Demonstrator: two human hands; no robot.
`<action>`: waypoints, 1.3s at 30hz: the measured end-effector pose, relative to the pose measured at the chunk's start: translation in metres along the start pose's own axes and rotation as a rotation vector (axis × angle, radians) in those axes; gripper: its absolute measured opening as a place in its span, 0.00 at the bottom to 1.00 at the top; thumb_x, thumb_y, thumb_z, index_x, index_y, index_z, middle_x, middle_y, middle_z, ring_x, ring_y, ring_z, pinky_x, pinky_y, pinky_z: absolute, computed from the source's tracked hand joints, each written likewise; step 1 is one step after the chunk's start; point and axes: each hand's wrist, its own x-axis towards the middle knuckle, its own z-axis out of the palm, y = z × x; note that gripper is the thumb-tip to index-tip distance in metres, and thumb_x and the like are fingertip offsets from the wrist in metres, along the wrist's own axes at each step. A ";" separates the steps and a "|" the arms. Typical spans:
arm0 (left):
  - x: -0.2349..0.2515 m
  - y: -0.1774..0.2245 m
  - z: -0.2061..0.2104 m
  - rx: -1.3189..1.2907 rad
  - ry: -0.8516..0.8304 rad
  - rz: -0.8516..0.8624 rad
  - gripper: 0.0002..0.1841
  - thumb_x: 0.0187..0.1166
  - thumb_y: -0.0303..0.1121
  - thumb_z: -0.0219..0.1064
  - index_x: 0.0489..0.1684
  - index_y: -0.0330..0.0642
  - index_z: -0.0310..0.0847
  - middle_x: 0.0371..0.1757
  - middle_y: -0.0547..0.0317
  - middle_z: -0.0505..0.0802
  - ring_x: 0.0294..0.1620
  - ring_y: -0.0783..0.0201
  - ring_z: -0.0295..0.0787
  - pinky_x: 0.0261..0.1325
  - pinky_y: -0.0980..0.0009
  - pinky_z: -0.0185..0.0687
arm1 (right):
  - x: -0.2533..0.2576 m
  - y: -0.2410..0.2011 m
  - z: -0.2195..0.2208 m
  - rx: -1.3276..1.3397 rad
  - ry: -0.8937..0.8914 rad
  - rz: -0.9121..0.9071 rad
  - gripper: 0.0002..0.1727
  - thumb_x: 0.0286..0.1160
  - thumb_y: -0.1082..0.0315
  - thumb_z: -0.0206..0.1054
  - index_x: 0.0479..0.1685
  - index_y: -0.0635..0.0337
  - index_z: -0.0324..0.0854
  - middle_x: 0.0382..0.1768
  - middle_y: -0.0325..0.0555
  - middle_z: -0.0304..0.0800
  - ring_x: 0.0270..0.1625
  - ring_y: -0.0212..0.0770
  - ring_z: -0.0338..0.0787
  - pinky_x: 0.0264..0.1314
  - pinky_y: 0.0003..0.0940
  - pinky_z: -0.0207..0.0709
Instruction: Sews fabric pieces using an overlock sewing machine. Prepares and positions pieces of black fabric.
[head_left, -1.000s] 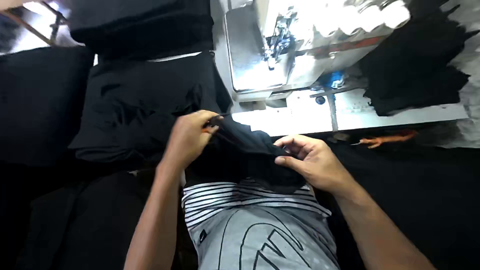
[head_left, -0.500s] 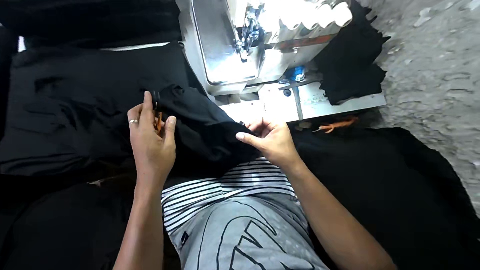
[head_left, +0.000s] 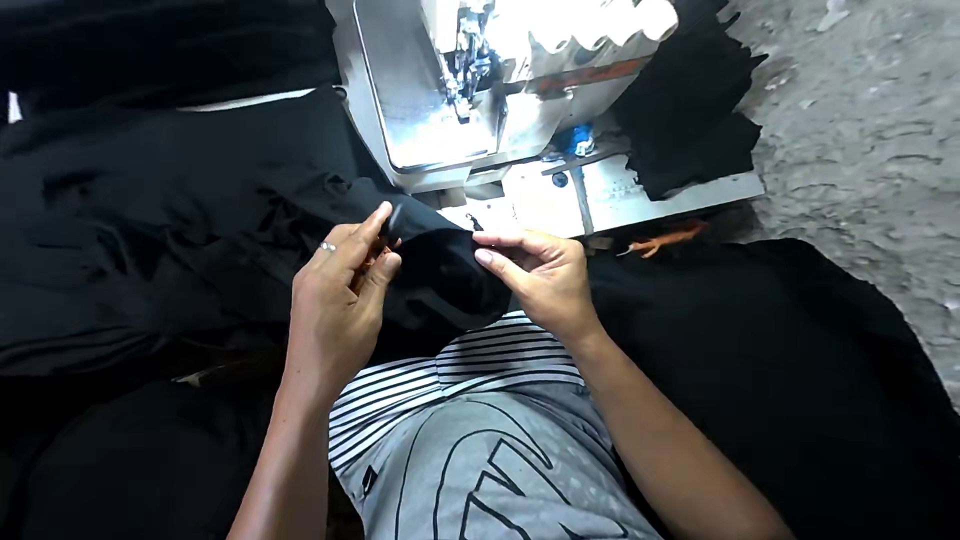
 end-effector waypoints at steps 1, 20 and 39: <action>0.001 0.002 0.001 0.019 -0.025 0.041 0.22 0.87 0.35 0.63 0.79 0.47 0.79 0.62 0.61 0.90 0.57 0.73 0.88 0.59 0.75 0.86 | -0.001 0.000 0.000 0.001 0.024 0.007 0.15 0.67 0.78 0.79 0.54 0.65 0.92 0.49 0.46 0.95 0.43 0.35 0.95 0.47 0.29 0.94; 0.034 0.037 0.027 0.481 -0.159 0.300 0.12 0.86 0.40 0.63 0.51 0.53 0.94 0.49 0.60 0.92 0.55 0.53 0.83 0.58 0.48 0.67 | -0.011 0.000 0.007 -0.211 0.074 -0.139 0.26 0.60 0.74 0.85 0.62 0.65 0.88 0.57 0.48 0.90 0.45 0.34 0.95 0.44 0.29 0.95; 0.050 0.028 0.026 0.484 -0.133 0.229 0.12 0.86 0.41 0.64 0.52 0.54 0.94 0.51 0.62 0.93 0.59 0.55 0.85 0.65 0.46 0.72 | -0.007 0.023 -0.009 -0.095 0.056 -0.007 0.27 0.59 0.71 0.86 0.64 0.59 0.90 0.56 0.44 0.91 0.41 0.32 0.94 0.40 0.27 0.94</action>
